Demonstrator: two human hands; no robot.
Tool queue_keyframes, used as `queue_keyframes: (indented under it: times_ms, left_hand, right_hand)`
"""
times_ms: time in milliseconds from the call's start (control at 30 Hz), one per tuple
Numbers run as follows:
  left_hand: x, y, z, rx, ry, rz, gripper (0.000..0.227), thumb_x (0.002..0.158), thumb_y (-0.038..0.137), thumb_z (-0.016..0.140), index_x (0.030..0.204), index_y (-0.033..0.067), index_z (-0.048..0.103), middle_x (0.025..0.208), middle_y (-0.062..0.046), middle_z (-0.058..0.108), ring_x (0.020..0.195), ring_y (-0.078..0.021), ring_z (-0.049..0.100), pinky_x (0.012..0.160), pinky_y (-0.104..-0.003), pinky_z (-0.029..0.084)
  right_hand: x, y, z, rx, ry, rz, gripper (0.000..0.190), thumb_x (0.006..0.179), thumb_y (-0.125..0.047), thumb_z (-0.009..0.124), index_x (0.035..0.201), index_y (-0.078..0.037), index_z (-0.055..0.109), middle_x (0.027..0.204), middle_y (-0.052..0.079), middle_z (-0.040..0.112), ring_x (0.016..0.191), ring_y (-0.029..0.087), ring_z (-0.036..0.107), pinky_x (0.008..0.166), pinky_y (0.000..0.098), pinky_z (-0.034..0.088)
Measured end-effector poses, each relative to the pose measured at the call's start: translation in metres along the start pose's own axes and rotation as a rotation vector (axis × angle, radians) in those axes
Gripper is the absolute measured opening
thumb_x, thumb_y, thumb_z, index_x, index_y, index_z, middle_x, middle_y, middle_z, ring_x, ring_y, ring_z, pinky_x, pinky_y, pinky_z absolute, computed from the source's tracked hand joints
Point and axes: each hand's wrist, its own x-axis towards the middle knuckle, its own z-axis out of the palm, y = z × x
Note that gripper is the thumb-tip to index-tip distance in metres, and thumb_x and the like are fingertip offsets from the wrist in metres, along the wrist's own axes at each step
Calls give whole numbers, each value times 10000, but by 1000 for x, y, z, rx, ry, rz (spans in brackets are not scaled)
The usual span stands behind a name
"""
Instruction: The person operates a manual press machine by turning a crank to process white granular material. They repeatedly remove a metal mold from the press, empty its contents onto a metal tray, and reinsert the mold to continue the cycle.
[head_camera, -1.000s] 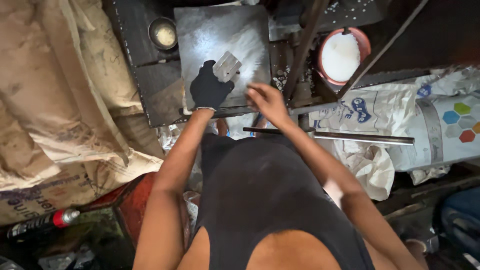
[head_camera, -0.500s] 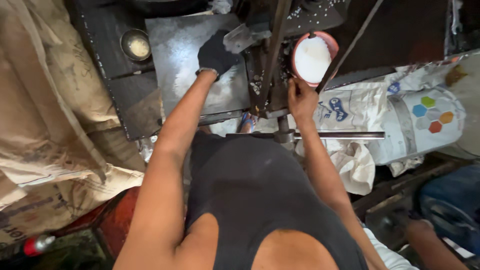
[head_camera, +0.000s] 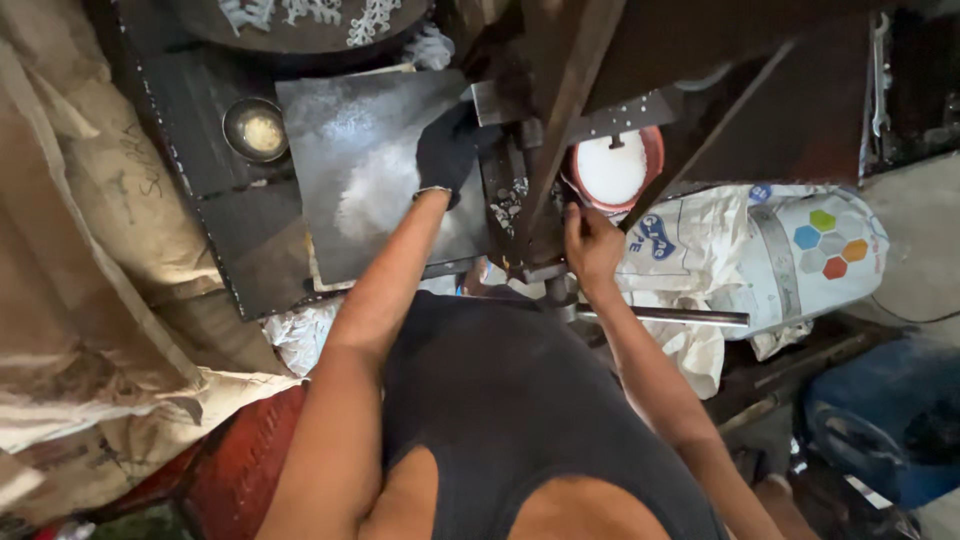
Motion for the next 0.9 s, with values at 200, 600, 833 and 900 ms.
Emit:
queue_keyframes:
  times_ms: [200, 600, 833, 900]
  left_hand:
    - [15, 11, 23, 229, -64, 75, 651, 764, 381, 809, 1333, 100, 663, 1140, -133, 765, 1070, -280, 737, 917, -381, 562]
    - [28, -32, 7, 144, -294, 223, 465, 961, 310, 786, 1252, -43, 703, 1189, -152, 749, 1101, -276, 713, 952, -414, 535]
    - [-58, -71, -72, -476, -194, -398, 358, 934, 181, 668, 1222, -33, 663, 1004, -172, 733, 790, -269, 731, 757, -416, 639]
    - [-92, -68, -77, -481, -136, -431, 358, 922, 169, 667, 1215, -37, 658, 1004, -179, 733, 786, -282, 736, 753, -431, 648]
  right_hand:
    - [5, 0, 1, 76, -43, 40, 265, 994, -256, 699, 876, -21, 730, 640, 153, 626, 518, 300, 612, 522, 409, 455]
    - [-2, -1, -5, 89, 44, -64, 264, 997, -229, 738, 831, -27, 708, 662, 164, 628, 568, 327, 620, 553, 406, 456]
    - [-60, 35, -89, 108, 114, -602, 103, 969, -105, 704, 894, -34, 706, 916, 136, 714, 817, 333, 680, 737, 433, 528]
    - [-78, 67, -119, 17, 52, -666, 117, 936, -142, 697, 874, -44, 711, 920, 114, 715, 841, 309, 680, 784, 442, 527]
